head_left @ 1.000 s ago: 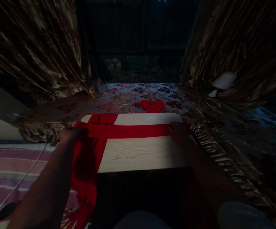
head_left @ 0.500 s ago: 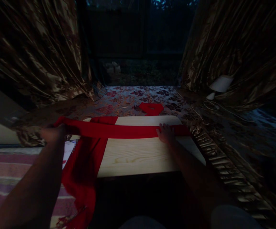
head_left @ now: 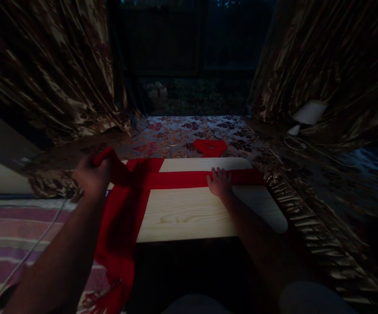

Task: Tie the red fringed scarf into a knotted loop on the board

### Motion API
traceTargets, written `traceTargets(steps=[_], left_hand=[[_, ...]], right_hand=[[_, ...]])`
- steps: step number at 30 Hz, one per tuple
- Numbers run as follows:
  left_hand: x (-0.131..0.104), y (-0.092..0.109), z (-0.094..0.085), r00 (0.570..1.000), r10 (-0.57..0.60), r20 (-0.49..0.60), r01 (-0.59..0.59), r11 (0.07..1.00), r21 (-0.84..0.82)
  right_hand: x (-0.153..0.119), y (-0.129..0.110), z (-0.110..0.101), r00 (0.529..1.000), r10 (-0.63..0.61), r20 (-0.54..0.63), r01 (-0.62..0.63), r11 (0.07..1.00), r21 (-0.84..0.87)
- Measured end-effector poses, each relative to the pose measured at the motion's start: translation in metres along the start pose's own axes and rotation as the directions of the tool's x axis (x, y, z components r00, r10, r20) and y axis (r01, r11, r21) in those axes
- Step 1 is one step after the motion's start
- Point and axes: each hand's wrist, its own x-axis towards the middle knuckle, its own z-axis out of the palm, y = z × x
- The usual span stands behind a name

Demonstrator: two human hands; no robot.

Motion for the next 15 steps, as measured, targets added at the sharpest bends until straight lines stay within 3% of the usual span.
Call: traceTargets(steps=[2,4,8,12,15], left_hand=[[-0.032,0.021,0.010,0.994,0.064,0.091,-0.056,0.995,-0.087],[-0.068,0.041,0.020,0.965,0.216,0.149,-0.190,0.966,-0.175],[-0.140,0.075,0.032,0.816,0.535,0.219,-0.452,0.827,-0.335],[-0.203,0.099,0.027,0.676,0.667,0.314,-0.520,0.733,-0.440],[-0.239,0.106,0.021,0.574,0.733,0.365,-0.539,0.674,-0.506]], right_hand=[[-0.001,0.001,0.000,1.000,-0.005,-0.014,0.005,1.000,-0.004],[-0.001,0.001,0.001,0.999,-0.011,-0.030,0.011,1.000,-0.009],[-0.002,0.000,0.001,0.999,-0.014,-0.031,0.013,1.000,-0.006],[-0.003,0.001,0.000,0.999,-0.031,-0.044,0.031,1.000,0.001],[-0.002,0.001,-0.001,1.000,-0.016,-0.019,0.016,1.000,0.017]])
